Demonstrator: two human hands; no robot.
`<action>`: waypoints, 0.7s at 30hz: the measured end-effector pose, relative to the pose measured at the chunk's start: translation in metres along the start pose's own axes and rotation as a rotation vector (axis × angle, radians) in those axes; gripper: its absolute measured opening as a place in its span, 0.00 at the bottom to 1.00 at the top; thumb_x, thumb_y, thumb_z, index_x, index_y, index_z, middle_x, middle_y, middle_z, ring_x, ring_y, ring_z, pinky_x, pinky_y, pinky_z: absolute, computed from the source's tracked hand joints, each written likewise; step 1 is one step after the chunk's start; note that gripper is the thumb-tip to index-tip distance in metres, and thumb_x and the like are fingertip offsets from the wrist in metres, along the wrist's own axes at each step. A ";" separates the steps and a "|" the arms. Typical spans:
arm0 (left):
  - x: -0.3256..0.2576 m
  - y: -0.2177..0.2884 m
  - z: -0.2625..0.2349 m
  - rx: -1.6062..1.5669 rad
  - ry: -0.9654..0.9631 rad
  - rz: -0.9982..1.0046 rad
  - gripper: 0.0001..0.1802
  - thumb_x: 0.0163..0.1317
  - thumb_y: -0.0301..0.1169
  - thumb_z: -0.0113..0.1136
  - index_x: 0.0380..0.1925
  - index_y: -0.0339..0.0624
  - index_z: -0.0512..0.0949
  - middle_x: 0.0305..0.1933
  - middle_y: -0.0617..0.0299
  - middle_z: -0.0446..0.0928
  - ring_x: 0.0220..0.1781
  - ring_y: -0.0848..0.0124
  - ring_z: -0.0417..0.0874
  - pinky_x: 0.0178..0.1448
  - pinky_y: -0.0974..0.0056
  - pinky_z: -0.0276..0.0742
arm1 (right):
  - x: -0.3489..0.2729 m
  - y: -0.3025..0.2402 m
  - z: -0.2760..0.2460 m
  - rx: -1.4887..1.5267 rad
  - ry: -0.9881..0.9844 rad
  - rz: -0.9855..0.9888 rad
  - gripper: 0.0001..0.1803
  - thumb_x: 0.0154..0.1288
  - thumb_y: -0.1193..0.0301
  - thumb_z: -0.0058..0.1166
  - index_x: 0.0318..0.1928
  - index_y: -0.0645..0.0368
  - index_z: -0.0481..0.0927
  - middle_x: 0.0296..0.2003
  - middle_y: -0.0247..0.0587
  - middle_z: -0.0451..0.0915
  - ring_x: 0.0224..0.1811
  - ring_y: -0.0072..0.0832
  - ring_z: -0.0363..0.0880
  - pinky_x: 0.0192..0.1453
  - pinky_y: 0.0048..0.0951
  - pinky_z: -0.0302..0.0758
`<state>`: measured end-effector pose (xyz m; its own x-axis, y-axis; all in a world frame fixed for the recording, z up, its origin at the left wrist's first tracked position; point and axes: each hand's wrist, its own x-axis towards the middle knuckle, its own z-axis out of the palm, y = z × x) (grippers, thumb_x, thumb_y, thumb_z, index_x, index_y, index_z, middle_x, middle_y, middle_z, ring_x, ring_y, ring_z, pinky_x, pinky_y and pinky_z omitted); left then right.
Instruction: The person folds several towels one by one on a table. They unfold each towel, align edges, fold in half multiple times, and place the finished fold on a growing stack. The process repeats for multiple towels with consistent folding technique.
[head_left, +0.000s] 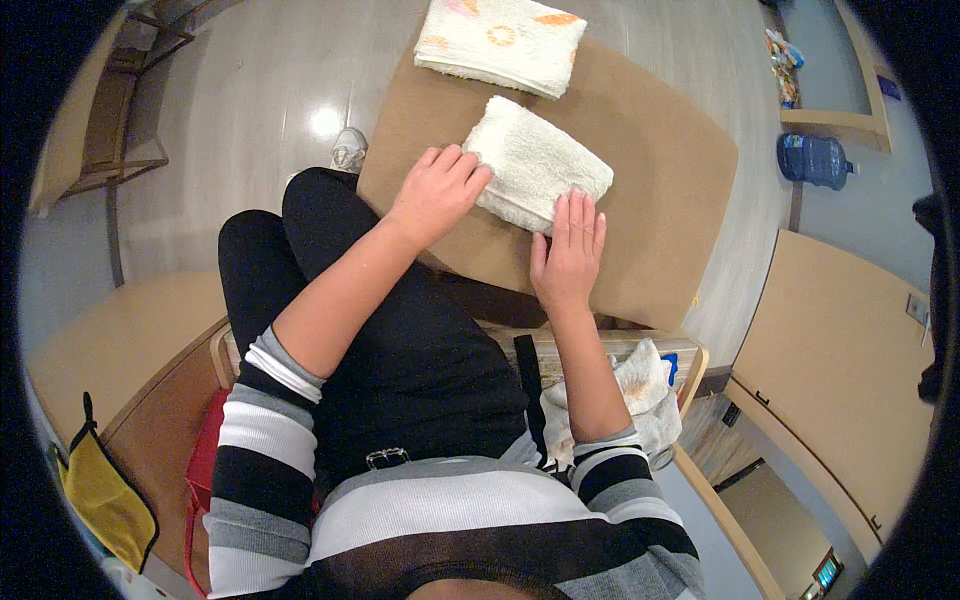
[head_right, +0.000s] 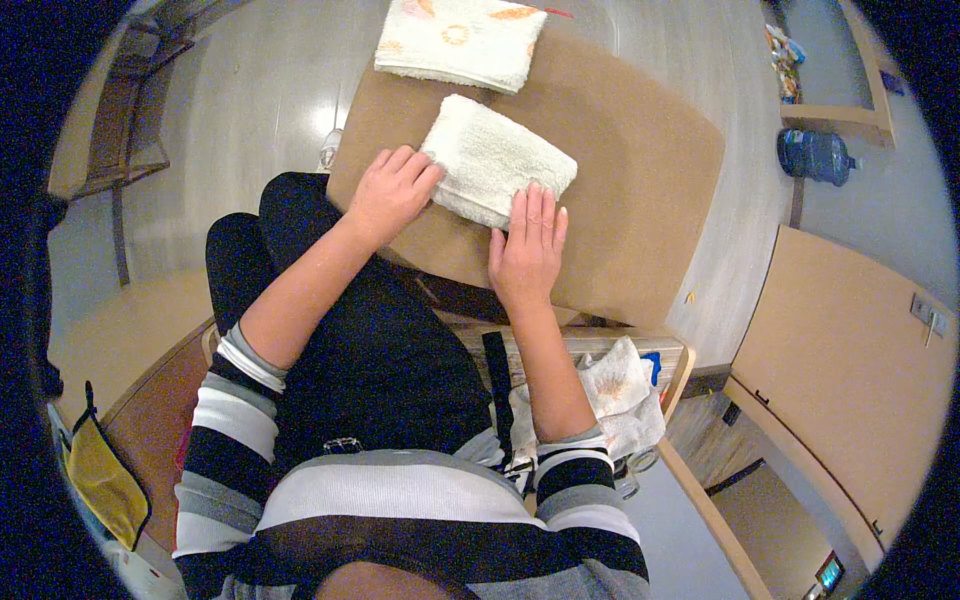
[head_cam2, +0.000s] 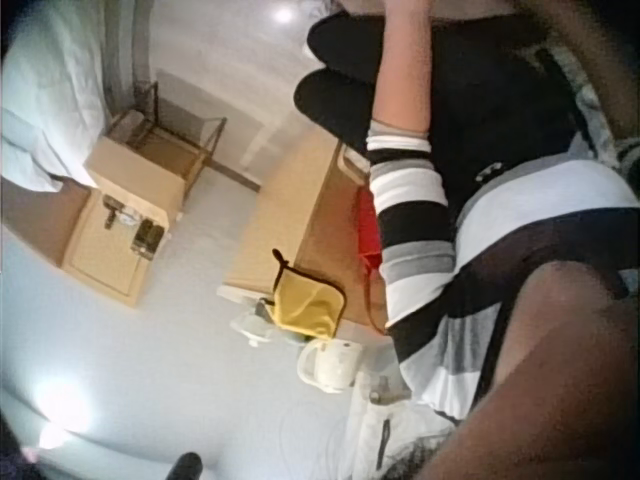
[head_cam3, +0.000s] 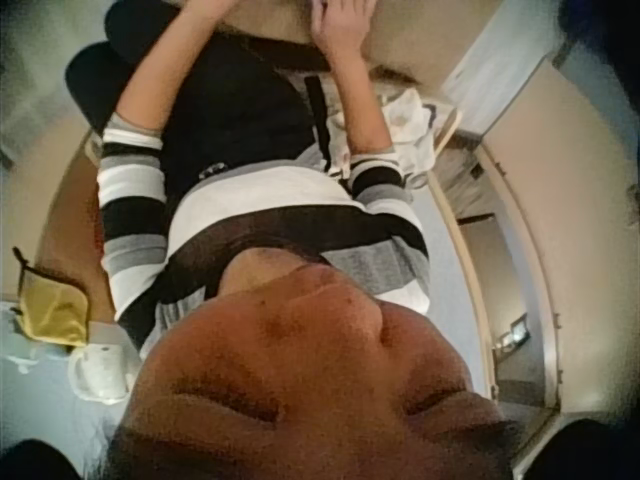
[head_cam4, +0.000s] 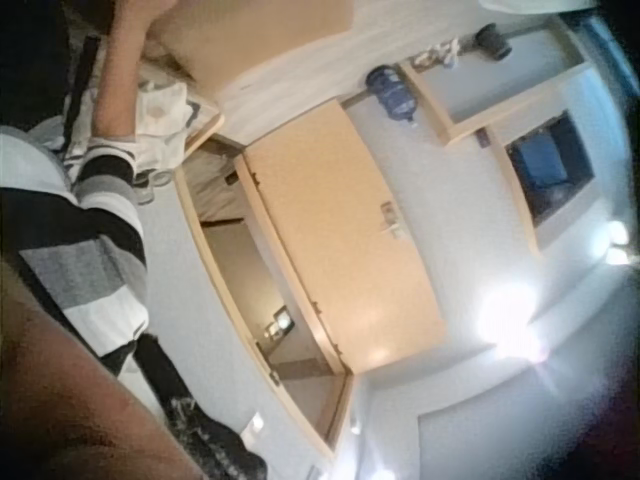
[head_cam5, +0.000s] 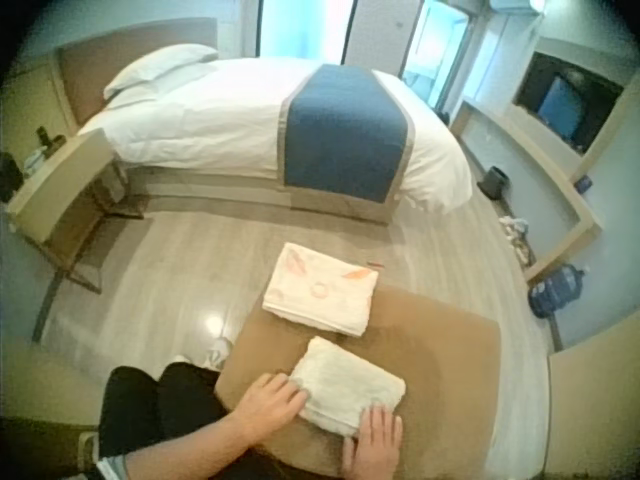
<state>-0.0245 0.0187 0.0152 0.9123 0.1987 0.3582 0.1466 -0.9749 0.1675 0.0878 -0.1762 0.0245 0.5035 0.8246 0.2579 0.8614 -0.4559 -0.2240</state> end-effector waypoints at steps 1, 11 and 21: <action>-0.001 0.000 0.000 -0.030 0.018 -0.013 0.10 0.50 0.30 0.58 0.35 0.47 0.75 0.37 0.64 0.72 0.43 0.65 0.74 0.47 0.62 0.71 | 0.001 -0.001 -0.001 0.010 0.029 -0.018 0.30 0.54 0.73 0.60 0.59 0.65 0.71 0.61 0.53 0.70 0.68 0.49 0.63 0.70 0.50 0.59; 0.011 0.005 0.009 -0.190 0.174 -0.149 0.15 0.46 0.31 0.65 0.36 0.47 0.76 0.40 0.64 0.73 0.46 0.62 0.74 0.48 0.57 0.74 | 0.034 -0.026 0.023 0.143 0.187 -0.112 0.21 0.51 0.79 0.60 0.49 0.60 0.78 0.46 0.46 0.77 0.46 0.44 0.75 0.50 0.41 0.73; 0.019 0.019 0.012 -0.371 0.191 -0.439 0.13 0.49 0.20 0.56 0.35 0.47 0.75 0.35 0.58 0.70 0.42 0.55 0.77 0.42 0.54 0.77 | 0.042 -0.017 0.025 0.092 0.134 -0.015 0.17 0.45 0.81 0.58 0.39 0.57 0.77 0.32 0.42 0.75 0.36 0.43 0.75 0.41 0.40 0.74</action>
<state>0.0006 0.0027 0.0143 0.7067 0.6227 0.3358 0.3195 -0.7044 0.6339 0.0926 -0.1259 0.0154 0.5003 0.7761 0.3838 0.8622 -0.4059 -0.3031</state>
